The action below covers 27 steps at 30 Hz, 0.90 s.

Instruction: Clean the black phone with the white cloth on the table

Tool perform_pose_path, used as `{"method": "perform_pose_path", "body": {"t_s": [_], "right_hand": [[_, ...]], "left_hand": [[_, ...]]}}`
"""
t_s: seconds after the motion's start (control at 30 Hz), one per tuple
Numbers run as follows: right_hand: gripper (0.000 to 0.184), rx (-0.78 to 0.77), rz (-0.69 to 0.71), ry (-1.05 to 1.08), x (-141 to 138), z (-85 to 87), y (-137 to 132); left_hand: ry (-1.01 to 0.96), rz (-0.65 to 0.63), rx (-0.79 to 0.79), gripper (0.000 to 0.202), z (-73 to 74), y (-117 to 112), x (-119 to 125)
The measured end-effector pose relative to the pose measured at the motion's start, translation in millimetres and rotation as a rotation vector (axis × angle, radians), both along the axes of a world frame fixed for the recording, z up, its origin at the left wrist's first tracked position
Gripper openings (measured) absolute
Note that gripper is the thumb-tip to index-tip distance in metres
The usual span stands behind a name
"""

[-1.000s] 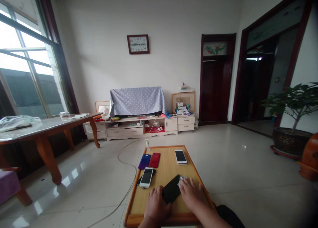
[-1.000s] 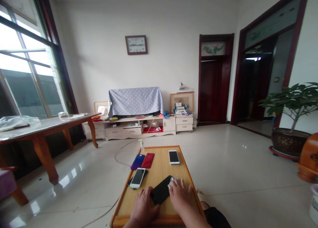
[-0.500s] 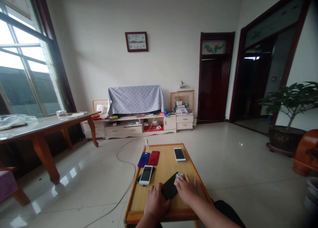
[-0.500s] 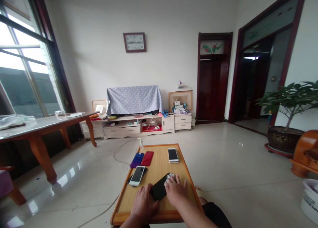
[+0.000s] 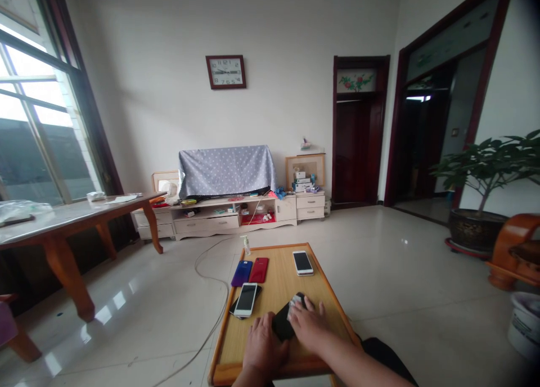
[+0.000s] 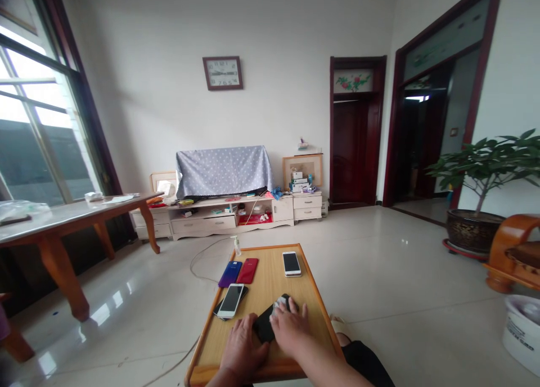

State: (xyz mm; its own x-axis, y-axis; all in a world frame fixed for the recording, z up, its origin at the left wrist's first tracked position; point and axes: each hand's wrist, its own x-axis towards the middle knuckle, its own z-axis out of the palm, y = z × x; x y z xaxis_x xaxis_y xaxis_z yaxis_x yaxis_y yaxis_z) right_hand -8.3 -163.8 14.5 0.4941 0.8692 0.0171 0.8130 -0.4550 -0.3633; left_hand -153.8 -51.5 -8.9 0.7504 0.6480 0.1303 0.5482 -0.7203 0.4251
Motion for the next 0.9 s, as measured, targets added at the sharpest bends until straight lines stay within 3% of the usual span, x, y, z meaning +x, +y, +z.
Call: {"method": "perform_pose_path", "body": {"t_s": [0.17, 0.23, 0.33, 0.43, 0.6, 0.67, 0.83, 0.9], "right_hand": [[0.048, -0.003, 0.235, 0.017, -27, -7.4, 4], [0.048, -0.008, 0.190, 0.004, -15, -5.2, 4], [0.052, -0.016, 0.015, -0.025, 12, 0.2, 5], [0.055, -0.024, -0.062, -0.036, 18, 0.5, 11], [0.047, -0.046, 0.175, 0.001, -13, -8.5, 20], [0.046, -0.049, 0.198, 0.006, -13, -8.6, 21], [0.055, -0.057, -0.055, -0.011, 16, -1.3, 20], [0.056, -0.063, -0.082, -0.005, 16, -1.1, 25]], "left_hand": [[0.018, -0.003, 0.001, 0.057, -3.4, 2, 0], [0.018, -0.005, 0.001, 0.061, -3.5, 2, -1], [0.018, -0.005, -0.003, 0.069, -2.5, 2, -1], [0.015, 0.000, -0.008, 0.071, -1.5, 2, -1], [-0.007, -0.008, -0.009, 0.058, -1.1, 2, -1], [-0.013, -0.007, -0.006, 0.057, -1.8, 3, -1], [-0.018, 0.005, 0.001, 0.070, -5.3, 2, -2], [-0.020, 0.008, -0.002, 0.072, -5.8, 2, -1]]}}
